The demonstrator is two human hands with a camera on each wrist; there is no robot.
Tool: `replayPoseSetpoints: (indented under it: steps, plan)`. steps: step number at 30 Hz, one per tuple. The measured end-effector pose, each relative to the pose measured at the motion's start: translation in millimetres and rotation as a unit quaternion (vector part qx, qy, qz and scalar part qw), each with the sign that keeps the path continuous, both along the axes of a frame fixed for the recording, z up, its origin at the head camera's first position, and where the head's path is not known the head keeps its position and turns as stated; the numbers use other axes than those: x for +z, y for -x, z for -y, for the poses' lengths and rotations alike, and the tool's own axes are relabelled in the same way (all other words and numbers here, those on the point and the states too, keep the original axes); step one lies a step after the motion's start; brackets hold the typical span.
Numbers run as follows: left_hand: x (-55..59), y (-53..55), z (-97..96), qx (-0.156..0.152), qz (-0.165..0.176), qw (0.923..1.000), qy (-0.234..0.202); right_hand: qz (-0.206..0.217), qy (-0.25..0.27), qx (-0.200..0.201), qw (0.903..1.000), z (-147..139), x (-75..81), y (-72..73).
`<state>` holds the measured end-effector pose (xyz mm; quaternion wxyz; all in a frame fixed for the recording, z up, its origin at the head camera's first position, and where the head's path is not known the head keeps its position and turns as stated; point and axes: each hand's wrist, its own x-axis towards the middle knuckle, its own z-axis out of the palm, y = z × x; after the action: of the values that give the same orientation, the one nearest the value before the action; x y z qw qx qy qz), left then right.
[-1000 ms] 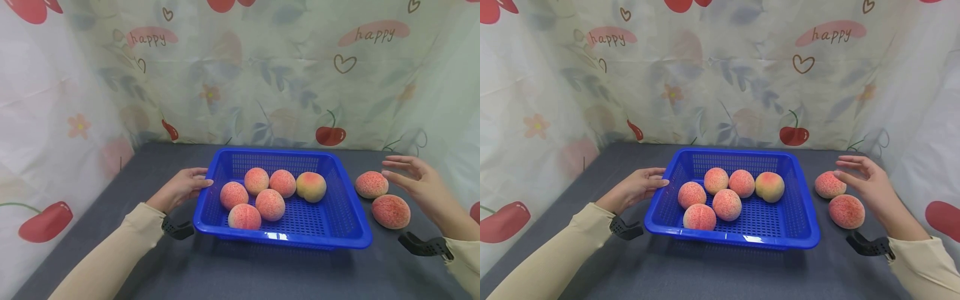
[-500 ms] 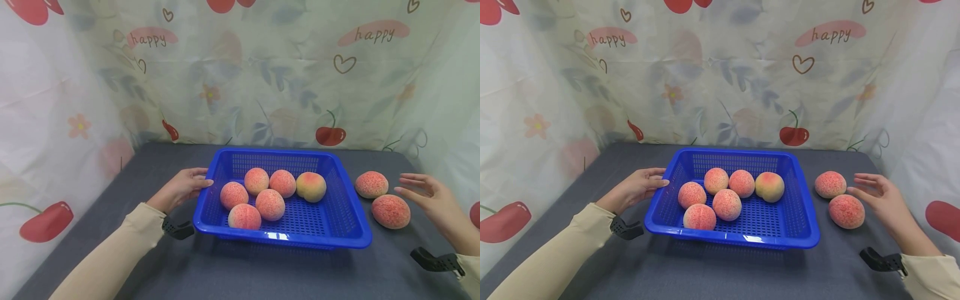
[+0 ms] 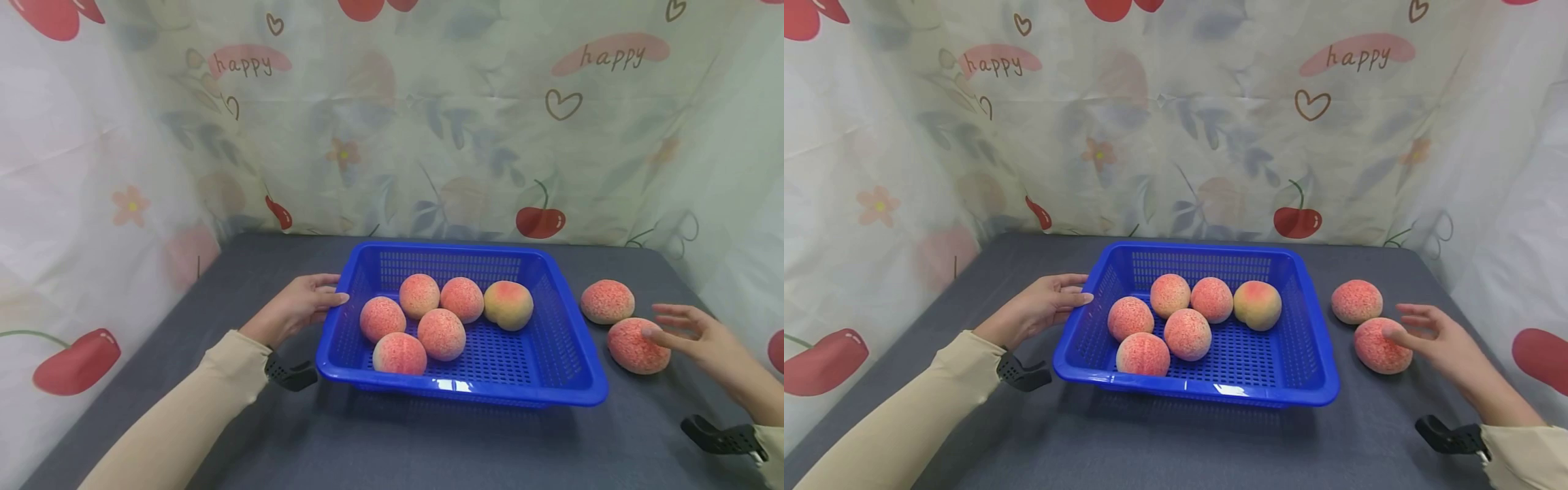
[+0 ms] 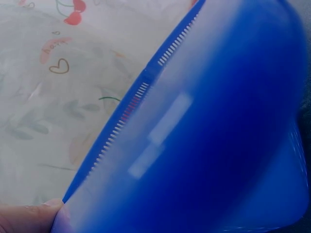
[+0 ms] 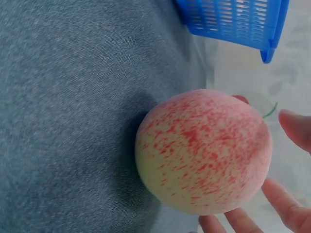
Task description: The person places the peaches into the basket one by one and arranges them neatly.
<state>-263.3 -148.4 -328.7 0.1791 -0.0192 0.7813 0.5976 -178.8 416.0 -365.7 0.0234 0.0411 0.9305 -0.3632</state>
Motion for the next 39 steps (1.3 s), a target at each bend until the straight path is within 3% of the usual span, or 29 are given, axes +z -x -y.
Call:
replayPoseSetpoints:
  steps: [10,18,39]
  plan:
    - [-0.4,0.3,0.1,-0.002,-0.002,1.0000,0.001,0.048,-0.020,0.014,0.9986,-13.0,-16.7,5.6]
    - [-0.5,0.3,0.0,-0.002,-0.002,1.0000,0.001,0.049,-0.031,0.028,0.9979,-3.3,-10.1,2.4]
    - [-1.7,0.3,0.8,0.000,-0.002,1.0000,-0.005,0.032,-0.041,0.041,0.9978,-2.0,-13.7,5.6]
